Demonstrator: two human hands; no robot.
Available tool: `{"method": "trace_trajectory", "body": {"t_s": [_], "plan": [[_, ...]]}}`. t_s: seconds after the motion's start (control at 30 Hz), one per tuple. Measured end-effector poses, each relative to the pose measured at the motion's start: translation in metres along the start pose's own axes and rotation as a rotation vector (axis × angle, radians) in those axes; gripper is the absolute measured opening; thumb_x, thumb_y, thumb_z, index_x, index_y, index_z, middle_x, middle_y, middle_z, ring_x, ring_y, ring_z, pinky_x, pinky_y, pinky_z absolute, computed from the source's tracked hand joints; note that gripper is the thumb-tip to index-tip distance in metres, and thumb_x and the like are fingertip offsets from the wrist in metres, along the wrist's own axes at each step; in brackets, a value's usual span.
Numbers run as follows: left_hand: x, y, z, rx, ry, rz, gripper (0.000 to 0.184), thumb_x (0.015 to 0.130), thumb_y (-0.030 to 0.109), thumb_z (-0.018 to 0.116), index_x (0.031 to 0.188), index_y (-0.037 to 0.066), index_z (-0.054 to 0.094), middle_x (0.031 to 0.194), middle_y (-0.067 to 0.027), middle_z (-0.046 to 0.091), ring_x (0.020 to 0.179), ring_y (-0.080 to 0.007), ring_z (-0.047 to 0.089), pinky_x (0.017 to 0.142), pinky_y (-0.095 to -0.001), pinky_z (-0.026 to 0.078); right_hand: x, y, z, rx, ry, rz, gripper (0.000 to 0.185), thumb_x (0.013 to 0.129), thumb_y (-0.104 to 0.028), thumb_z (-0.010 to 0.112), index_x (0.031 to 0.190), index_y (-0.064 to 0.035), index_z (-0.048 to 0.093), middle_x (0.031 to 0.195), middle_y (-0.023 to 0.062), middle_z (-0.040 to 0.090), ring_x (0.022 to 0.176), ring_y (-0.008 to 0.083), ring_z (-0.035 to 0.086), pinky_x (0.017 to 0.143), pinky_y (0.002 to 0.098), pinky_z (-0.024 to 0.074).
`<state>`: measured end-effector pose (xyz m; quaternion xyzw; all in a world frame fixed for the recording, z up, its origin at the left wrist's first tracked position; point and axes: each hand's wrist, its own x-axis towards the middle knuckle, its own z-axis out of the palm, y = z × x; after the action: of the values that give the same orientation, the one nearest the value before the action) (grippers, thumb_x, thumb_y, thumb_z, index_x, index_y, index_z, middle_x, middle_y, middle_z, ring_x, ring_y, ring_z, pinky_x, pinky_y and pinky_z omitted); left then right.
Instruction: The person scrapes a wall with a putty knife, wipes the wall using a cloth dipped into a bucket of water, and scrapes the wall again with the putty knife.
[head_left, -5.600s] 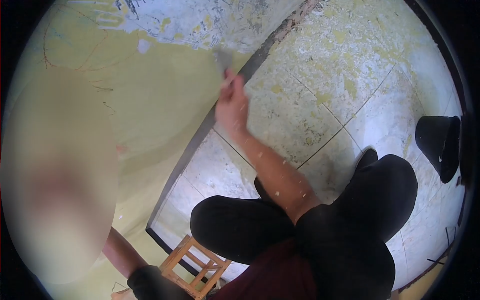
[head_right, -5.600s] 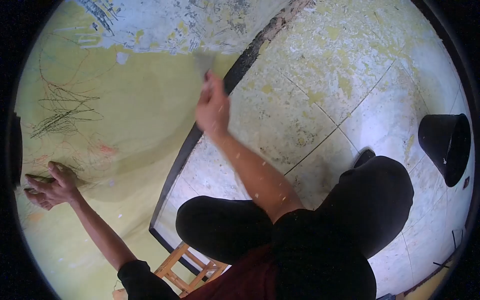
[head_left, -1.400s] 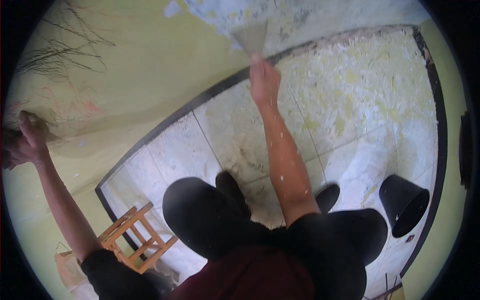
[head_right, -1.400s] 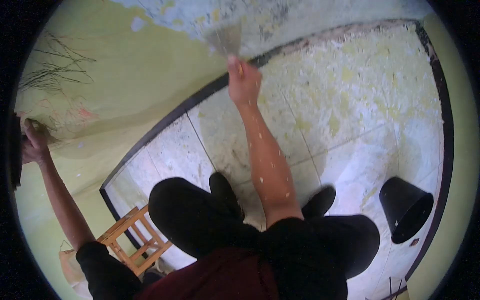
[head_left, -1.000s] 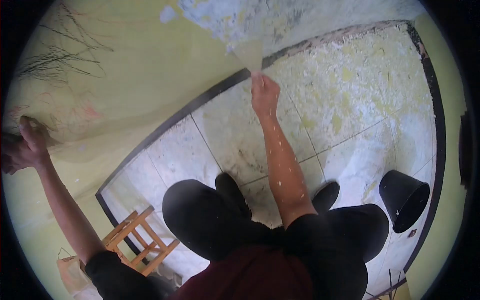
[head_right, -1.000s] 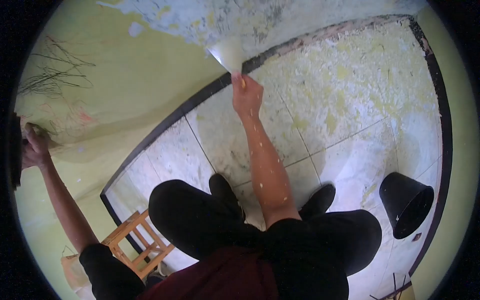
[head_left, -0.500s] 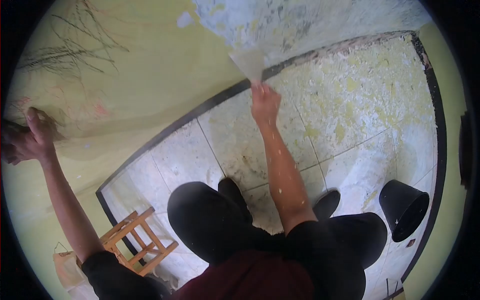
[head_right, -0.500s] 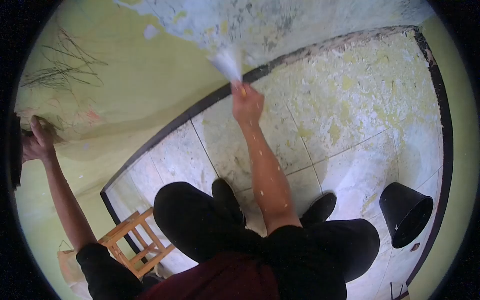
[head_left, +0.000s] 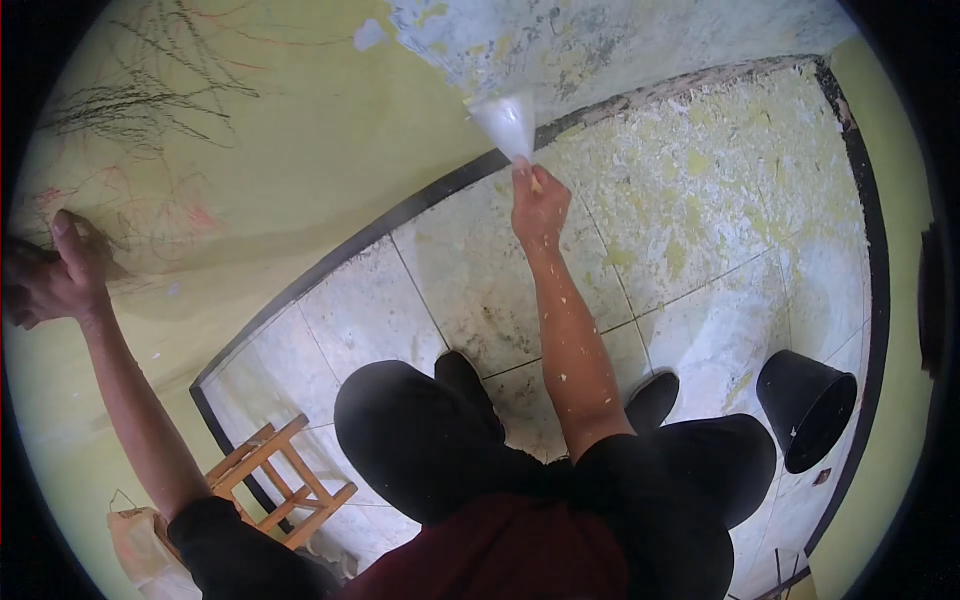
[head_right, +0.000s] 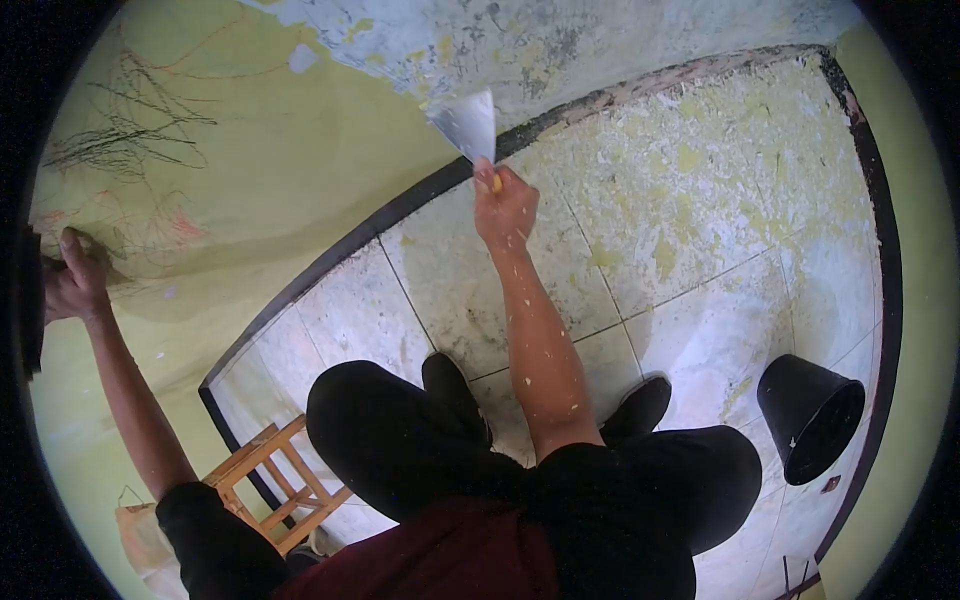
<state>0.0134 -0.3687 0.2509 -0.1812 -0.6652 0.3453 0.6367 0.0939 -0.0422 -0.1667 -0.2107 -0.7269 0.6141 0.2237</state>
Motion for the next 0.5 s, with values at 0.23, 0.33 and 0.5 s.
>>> {"method": "trace_trajectory", "body": {"t_s": [0.23,0.33,0.5], "plan": [[0.012,0.024,-0.013,-0.252,0.053,0.030,0.074,0.086,0.065,0.054,0.130,0.005,0.057,0.125,-0.0163,0.062,0.110,-0.0361,0.058,0.090,-0.0529,0.038,0.018,-0.044,0.017,0.038,-0.082,-0.063,0.043,0.093,-0.032,0.062,0.067,0.0021,0.058,0.057,0.0182,0.056,0.047,0.0292,0.047,0.049,0.0375,0.0408],[0.022,0.026,-0.015,-0.279,0.090,-0.018,0.075,0.086,0.065,0.054,0.131,0.005,0.057,0.125,-0.0168,0.062,0.111,-0.0369,0.057,0.093,-0.0547,0.036,-0.007,-0.009,0.007,0.140,0.081,0.013,0.045,0.093,-0.033,0.062,0.064,0.0010,0.055,0.058,0.0198,0.054,0.048,0.0362,0.046,0.049,0.0391,0.0396],[0.008,0.014,-0.012,-0.276,0.036,0.074,0.075,0.088,0.067,0.050,0.133,0.006,0.056,0.132,-0.0189,0.056,0.119,-0.0367,0.050,0.097,-0.0554,0.031,0.013,-0.038,0.009,0.016,-0.054,0.036,0.044,0.092,-0.034,0.062,0.066,0.0008,0.057,0.057,0.0188,0.055,0.048,0.0323,0.050,0.050,0.0394,0.0397]]}}
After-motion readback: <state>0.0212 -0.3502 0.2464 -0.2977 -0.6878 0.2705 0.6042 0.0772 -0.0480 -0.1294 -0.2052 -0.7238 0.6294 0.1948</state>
